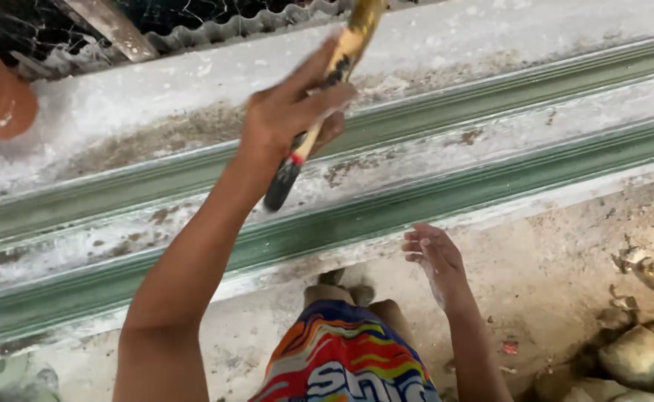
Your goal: Applying a liquid coating to architectural moldings and a container using a brush and a small scraping tool.
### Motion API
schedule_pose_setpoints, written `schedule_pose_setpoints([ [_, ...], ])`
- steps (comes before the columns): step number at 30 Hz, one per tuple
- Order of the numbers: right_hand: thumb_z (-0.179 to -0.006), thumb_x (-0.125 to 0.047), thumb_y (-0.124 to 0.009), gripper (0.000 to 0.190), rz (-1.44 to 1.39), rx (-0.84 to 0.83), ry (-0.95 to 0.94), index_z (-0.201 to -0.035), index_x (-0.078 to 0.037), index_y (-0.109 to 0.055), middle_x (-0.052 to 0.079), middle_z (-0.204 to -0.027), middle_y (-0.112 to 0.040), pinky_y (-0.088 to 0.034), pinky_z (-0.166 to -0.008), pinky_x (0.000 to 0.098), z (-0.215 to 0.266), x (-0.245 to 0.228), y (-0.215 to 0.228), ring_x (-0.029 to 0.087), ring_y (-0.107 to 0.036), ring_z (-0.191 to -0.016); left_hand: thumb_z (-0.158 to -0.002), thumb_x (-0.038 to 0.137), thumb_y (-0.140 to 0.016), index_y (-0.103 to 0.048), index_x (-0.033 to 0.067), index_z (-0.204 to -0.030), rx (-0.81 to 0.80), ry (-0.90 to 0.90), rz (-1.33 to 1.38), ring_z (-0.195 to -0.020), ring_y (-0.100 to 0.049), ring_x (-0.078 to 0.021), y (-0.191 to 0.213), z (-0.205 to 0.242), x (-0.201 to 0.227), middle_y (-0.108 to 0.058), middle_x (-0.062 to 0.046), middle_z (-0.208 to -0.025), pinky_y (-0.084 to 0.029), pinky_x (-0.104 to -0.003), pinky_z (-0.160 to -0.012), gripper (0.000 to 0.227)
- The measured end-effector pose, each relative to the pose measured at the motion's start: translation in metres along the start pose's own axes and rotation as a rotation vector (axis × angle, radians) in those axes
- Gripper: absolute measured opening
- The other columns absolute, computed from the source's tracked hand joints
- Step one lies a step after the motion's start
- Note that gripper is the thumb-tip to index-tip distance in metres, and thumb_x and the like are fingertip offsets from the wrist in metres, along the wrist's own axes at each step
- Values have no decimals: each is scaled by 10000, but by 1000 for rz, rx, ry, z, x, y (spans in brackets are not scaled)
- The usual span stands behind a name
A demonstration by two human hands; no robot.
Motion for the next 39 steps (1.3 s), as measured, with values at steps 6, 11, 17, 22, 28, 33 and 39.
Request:
schedule_pose_setpoints([
  [6,-1037,-219,-561,372,-35,3,28,-1363,-40,-545,118,-1232,-652,-521,-880,387,36,29,-51,225,-636,-1052,-923,-36,-794,-721,114,-1189,239,-69,-45,-954,-670,-301,71,106,-25,-484,-146,-1578,-593,-417,-799,314],
  [11,-1030,-203,-557,372,-13,-34,52,-1357,-25,-549,129,-1222,-650,-532,-888,393,69,74,-99,237,-647,-1041,-940,-11,-813,-750,85,-1221,5,158,-55,-825,-707,-204,144,120,-11,-626,-190,-1394,-557,-338,-685,304],
  [17,-1026,-196,-555,391,-72,-27,21,-1380,-30,-535,126,-1222,-627,-519,-897,387,124,119,-163,235,-630,-1042,-893,-19,-823,-716,69,-1170,253,-66,-204,-796,-671,-355,226,161,25,-608,-186,-1208,-549,-391,-647,310],
  [22,-1032,-193,-560,383,-80,-73,-5,-1372,-20,-537,137,-1244,-620,-512,-916,395,156,147,-203,248,-619,-1068,-931,-30,-858,-721,65,-1238,-43,-51,-364,-775,-710,-252,258,215,4,-658,-148,-1280,-546,-359,-636,349],
  [28,-1019,-205,-532,365,-5,45,-88,-1348,-48,-563,116,-1239,-634,-520,-912,400,162,174,-256,236,-628,-1064,-917,38,-853,-633,198,-1348,383,195,75,-859,-729,-215,346,276,3,-595,-92,-1394,-596,-306,-705,510],
  [33,-1063,-187,-551,340,-44,-66,22,-1361,-24,-569,116,-1210,-630,-502,-907,390,166,175,-347,240,-628,-1068,-928,27,-825,-743,168,-1258,-217,190,-233,-919,-755,-297,330,360,-79,-651,-154,-1395,-600,-390,-751,367],
  [39,-1048,-188,-546,350,-20,-88,-37,-1364,-40,-576,111,-1238,-652,-532,-888,377,141,225,-463,222,-643,-1040,-910,8,-810,-705,145,-1235,159,-116,-258,-1185,-691,-454,464,319,33,-480,-221,-1480,-637,-438,-937,368],
])
Point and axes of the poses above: each hand's wrist, its own z-axis away from the middle knuckle, its own y-axis out of the back of the hand, x = y × z, the point moved 10 cm from there along -z, towards the middle knuckle
